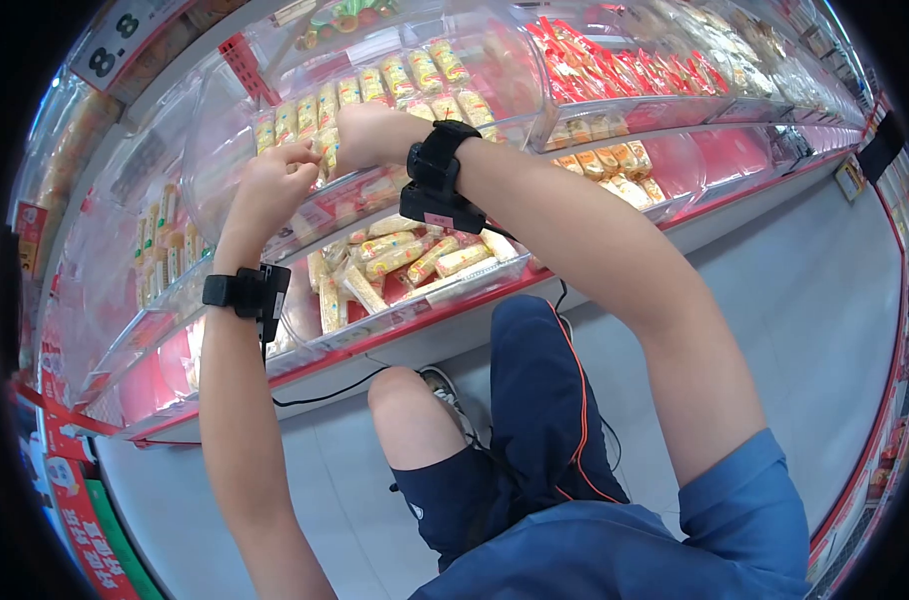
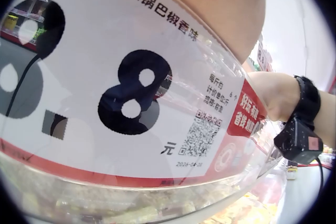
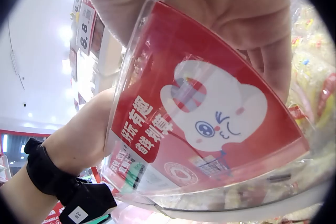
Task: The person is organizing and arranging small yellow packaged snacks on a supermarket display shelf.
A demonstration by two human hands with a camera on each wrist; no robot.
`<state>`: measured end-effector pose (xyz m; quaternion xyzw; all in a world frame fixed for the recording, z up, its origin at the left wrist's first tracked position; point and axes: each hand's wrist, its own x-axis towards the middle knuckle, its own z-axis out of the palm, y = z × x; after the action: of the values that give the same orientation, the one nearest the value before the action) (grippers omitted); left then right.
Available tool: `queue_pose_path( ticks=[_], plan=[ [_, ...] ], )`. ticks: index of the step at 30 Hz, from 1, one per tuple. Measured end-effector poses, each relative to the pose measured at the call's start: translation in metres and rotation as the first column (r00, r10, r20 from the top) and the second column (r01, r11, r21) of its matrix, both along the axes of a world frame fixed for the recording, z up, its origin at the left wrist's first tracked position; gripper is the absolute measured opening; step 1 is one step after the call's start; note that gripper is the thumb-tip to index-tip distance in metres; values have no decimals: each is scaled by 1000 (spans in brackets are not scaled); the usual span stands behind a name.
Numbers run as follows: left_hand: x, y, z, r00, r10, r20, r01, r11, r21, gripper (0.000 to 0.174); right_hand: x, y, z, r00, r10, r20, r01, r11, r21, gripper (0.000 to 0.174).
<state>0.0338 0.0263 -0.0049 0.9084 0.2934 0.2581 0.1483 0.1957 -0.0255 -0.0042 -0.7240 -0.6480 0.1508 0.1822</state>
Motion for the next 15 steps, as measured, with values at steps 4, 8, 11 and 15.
queue_pose_path(
  ticks=[4,8,11,15],
  plan=[
    [0,7,-5,999,-30,-46,31,999,36,36,3,1,-3,999,2,-32,-1,1000,24,79],
    [-1,8,-12,993,-31,-113,54,977,208,43,4,1,-3,998,1,-63,0,1000,11,78],
    [-1,8,-2,970,-80,-230,70,996,-51,46,2,-1,-5,999,-26,-27,28,994,109,59],
    [1,7,1,965,-92,-245,67,992,-110,46,-18,-38,2,973,158,-168,31,630,776,25]
  ],
)
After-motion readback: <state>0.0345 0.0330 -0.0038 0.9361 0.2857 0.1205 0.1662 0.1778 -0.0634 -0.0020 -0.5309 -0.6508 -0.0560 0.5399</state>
